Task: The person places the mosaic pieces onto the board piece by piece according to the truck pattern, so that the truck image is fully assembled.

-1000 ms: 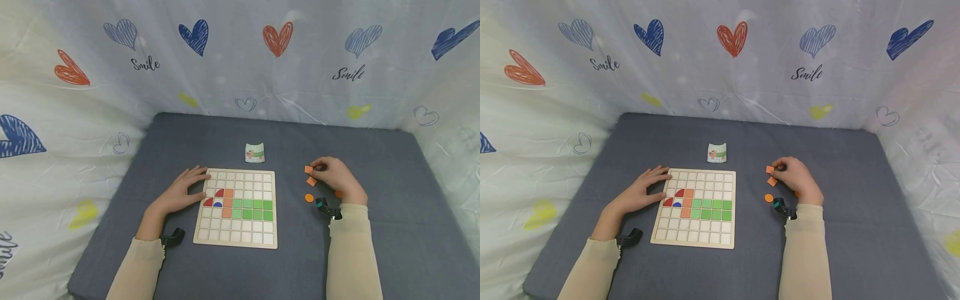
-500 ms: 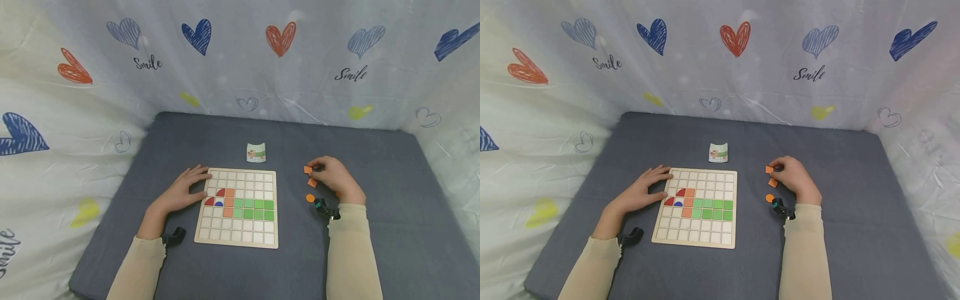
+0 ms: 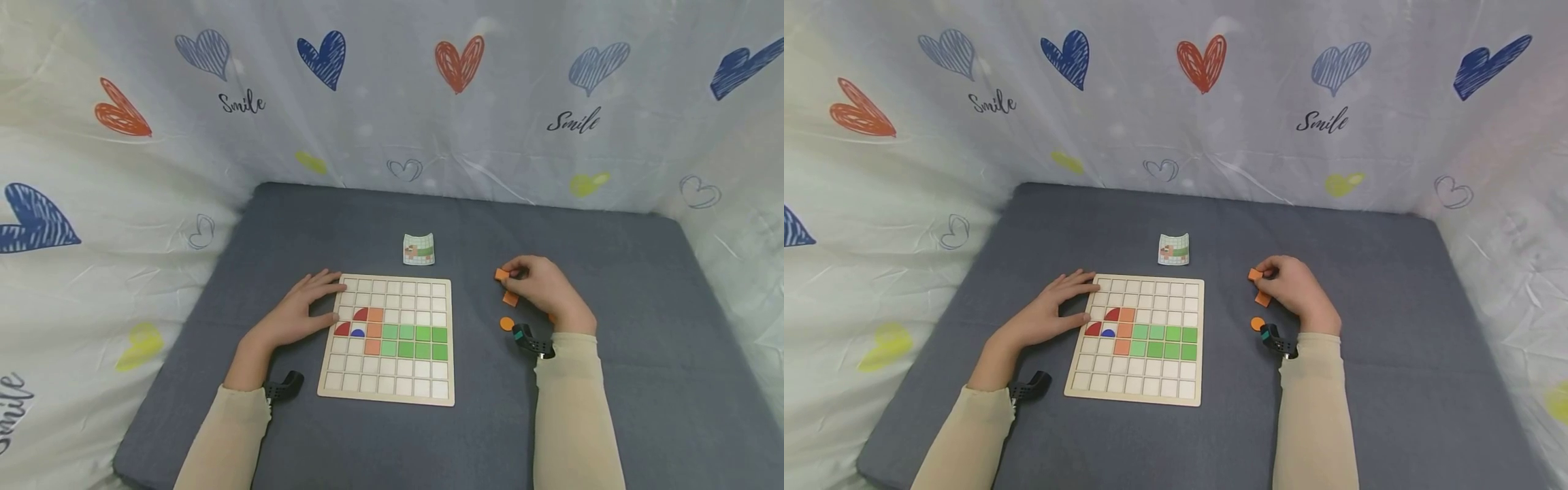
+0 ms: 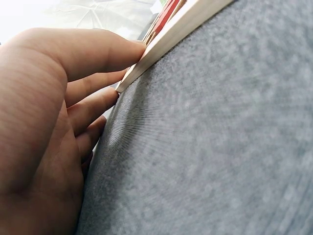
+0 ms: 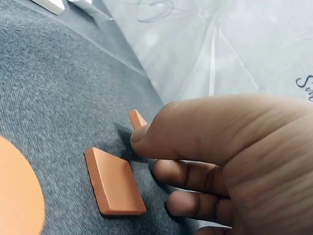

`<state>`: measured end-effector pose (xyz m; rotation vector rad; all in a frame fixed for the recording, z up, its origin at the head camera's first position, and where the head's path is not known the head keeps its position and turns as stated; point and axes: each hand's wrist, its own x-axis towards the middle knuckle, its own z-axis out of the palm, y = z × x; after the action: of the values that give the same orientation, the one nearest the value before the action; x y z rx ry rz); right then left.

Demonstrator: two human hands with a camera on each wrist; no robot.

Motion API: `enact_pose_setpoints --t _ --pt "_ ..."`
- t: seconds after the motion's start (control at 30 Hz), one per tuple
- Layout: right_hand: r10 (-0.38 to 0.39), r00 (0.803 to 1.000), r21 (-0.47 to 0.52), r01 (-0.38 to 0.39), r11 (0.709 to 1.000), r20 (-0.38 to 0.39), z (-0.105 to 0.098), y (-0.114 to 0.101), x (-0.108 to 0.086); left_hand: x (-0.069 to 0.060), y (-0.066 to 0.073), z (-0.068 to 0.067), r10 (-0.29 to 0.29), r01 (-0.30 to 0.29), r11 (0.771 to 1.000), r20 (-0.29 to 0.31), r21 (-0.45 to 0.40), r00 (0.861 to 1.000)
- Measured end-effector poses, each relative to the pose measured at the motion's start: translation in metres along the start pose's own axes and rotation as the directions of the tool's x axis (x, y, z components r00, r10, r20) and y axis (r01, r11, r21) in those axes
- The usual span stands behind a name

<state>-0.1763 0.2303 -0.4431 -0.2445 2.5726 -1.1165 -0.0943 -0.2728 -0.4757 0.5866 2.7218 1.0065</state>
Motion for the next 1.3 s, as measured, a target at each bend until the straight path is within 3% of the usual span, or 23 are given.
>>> enact_pose_setpoints --t 0.27,0.53,0.7,1.03,1.3 --pt "-0.041 0.999 -0.048 0.042 0.998 0.008 0.008 -0.005 0.008 0.0 0.001 -0.001 0.002 -0.001 1.0 0.004 -0.001 1.0" --pt "-0.112 0.994 -0.019 0.112 0.993 -0.002 0.022 -0.02 0.014 0.0 -0.001 0.0 0.007 -0.007 1.0 0.0 -0.002 1.0" --pt "-0.211 0.977 0.004 0.211 0.977 -0.008 0.034 -0.035 0.017 0.0 -0.002 0.0 0.012 -0.012 1.0 -0.006 -0.004 1.0" --pt "-0.336 0.942 0.075 0.335 0.939 0.0 0.056 -0.065 0.015 0.0 -0.002 0.001 0.015 -0.015 1.0 -0.004 -0.012 1.0" --pt "-0.407 0.911 0.104 0.4 0.911 0.059 0.08 -0.084 0.02 0.0 -0.001 0.0 0.004 -0.004 1.0 -0.003 -0.016 1.0"
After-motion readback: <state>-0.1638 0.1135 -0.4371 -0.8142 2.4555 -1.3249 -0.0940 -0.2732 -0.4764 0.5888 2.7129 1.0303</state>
